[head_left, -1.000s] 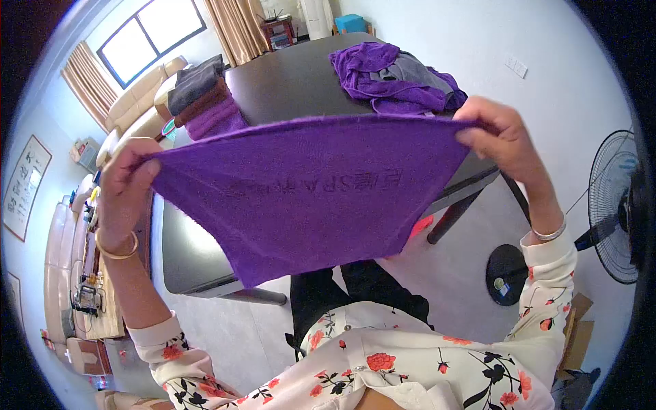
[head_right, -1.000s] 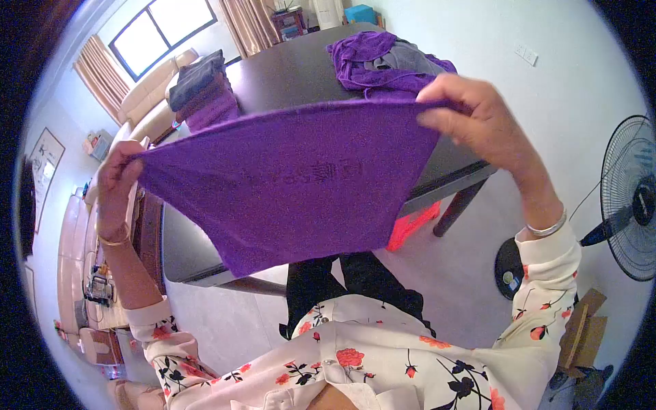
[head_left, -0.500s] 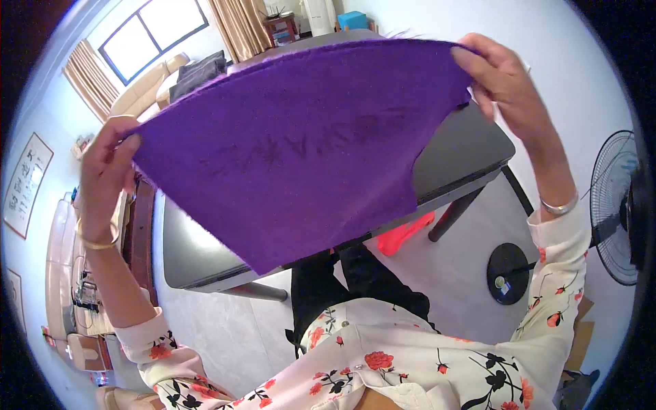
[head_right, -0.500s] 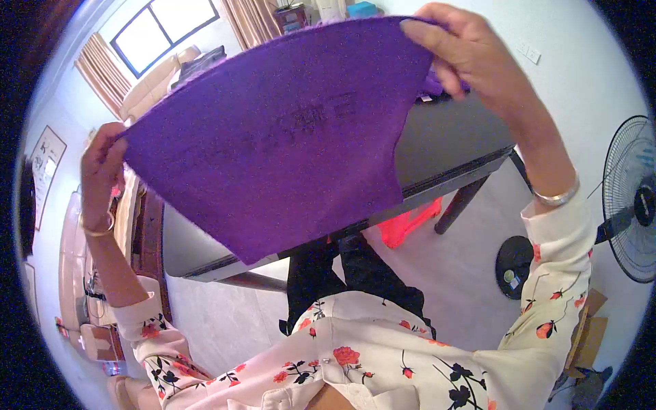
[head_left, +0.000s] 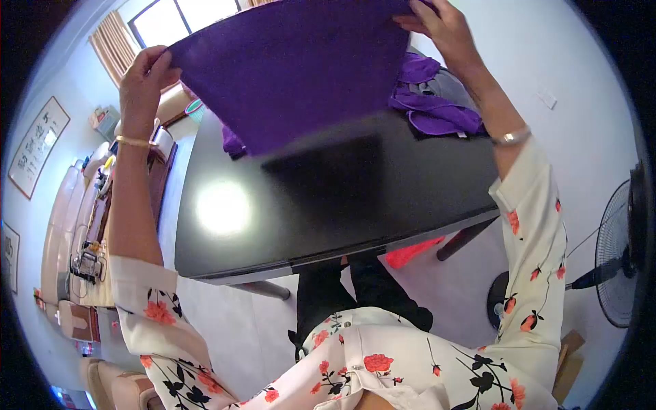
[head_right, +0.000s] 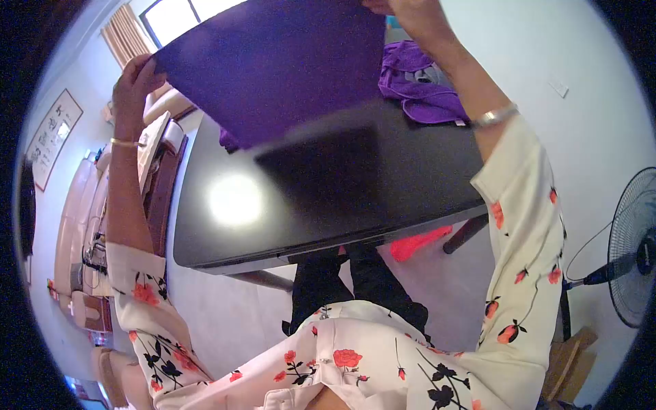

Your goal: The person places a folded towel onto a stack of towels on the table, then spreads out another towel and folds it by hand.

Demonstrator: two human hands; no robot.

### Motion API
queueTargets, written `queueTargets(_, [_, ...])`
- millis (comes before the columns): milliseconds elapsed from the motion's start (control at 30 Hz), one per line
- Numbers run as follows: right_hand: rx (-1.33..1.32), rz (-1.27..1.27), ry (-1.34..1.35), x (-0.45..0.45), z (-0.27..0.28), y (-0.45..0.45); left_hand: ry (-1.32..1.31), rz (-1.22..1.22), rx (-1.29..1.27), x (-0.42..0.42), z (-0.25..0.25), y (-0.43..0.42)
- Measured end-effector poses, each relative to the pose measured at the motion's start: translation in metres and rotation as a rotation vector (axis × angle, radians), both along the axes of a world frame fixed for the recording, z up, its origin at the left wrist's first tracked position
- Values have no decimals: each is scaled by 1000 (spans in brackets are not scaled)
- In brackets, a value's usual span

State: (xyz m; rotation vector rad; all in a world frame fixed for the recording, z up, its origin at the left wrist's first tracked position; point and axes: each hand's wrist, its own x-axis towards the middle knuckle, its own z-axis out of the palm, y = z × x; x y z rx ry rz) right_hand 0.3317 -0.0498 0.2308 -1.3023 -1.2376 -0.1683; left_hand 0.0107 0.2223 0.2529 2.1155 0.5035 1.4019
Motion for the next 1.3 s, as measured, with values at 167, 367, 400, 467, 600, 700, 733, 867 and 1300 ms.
queueTargets(167, [-147,-23,-196,-4,-92,-54,286,199,192,-56,-74,-65])
queueTargets(367, [-551,123,-94,-61,-189,-138,508,-83,-100,-105,-202,-142])
queueTargets(400, [-562,126,-87,-68,-193,-146,534,-127,-171,-111,-210,-150])
queueTargets(467, [-664,123,28,-79,-193,-159,510,-152,-262,-120,-214,-164])
queueTargets(600, [-631,177,171,-84,-186,-173,445,-224,-281,-138,-211,-169])
queueTargets(700, [-640,157,308,-86,-173,-176,438,-260,-215,-138,-200,-162])
queueTargets(733, [-634,82,255,-83,-173,-174,385,-260,-190,-134,-200,-155])
queueTargets(867, [-539,-56,115,-69,-176,-153,191,-312,-409,-102,-200,-139])
queueTargets(1300, [-398,-81,287,14,-210,-30,161,-224,-642,20,-237,-32])
